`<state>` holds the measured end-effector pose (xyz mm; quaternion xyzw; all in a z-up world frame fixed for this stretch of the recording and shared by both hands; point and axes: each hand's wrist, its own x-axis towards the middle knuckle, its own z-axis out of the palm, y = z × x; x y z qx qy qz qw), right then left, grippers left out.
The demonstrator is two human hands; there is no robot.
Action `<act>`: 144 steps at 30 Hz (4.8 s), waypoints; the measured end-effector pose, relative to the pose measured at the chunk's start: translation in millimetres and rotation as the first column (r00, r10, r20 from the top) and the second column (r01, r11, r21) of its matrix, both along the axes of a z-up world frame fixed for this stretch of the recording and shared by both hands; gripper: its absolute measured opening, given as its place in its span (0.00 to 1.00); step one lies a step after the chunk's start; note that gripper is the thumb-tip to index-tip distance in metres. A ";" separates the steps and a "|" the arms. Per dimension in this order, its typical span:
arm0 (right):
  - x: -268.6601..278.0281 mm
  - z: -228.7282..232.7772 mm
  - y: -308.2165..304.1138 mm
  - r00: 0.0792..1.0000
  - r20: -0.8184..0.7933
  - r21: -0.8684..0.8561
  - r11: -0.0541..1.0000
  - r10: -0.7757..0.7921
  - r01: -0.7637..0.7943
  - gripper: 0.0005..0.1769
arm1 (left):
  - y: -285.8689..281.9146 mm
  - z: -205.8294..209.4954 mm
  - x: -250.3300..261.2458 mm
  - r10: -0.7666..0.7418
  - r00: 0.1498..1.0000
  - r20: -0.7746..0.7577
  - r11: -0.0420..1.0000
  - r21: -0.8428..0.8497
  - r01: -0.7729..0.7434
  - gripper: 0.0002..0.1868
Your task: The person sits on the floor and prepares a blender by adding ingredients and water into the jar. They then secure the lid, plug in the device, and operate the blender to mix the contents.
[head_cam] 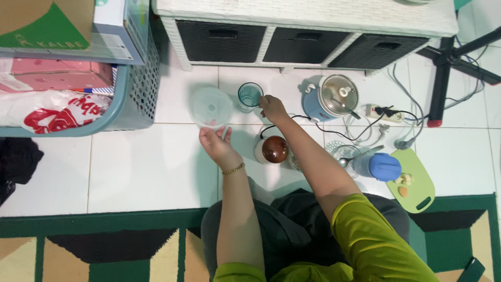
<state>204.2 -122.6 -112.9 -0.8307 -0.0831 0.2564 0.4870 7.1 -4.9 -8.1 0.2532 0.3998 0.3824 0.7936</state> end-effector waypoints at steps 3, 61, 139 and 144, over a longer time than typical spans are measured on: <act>4.1 -16.0 11.0 0.999 -0.040 -0.033 0.999 -0.012 0.011 0.24 | -3.1 5.0 4.3 -0.012 1.000 -0.012 0.999 -0.031 0.012 0.23; -135.1 47.5 -323.7 0.725 -0.689 0.352 0.864 -0.021 0.359 0.23 | -168.4 3.2 -23.8 -0.557 0.574 -0.600 -0.147 0.752 0.642 0.10; -155.5 77.0 -122.3 0.804 0.427 -0.280 0.906 0.414 -0.318 0.62 | -41.7 -135.5 16.0 -0.375 0.308 -0.874 -0.102 0.369 0.924 0.30; -155.5 68.5 -106.5 0.789 0.454 -0.341 0.899 0.413 -0.275 0.59 | -53.5 -123.6 12.1 -0.528 -0.023 -0.849 0.047 -0.056 0.997 0.34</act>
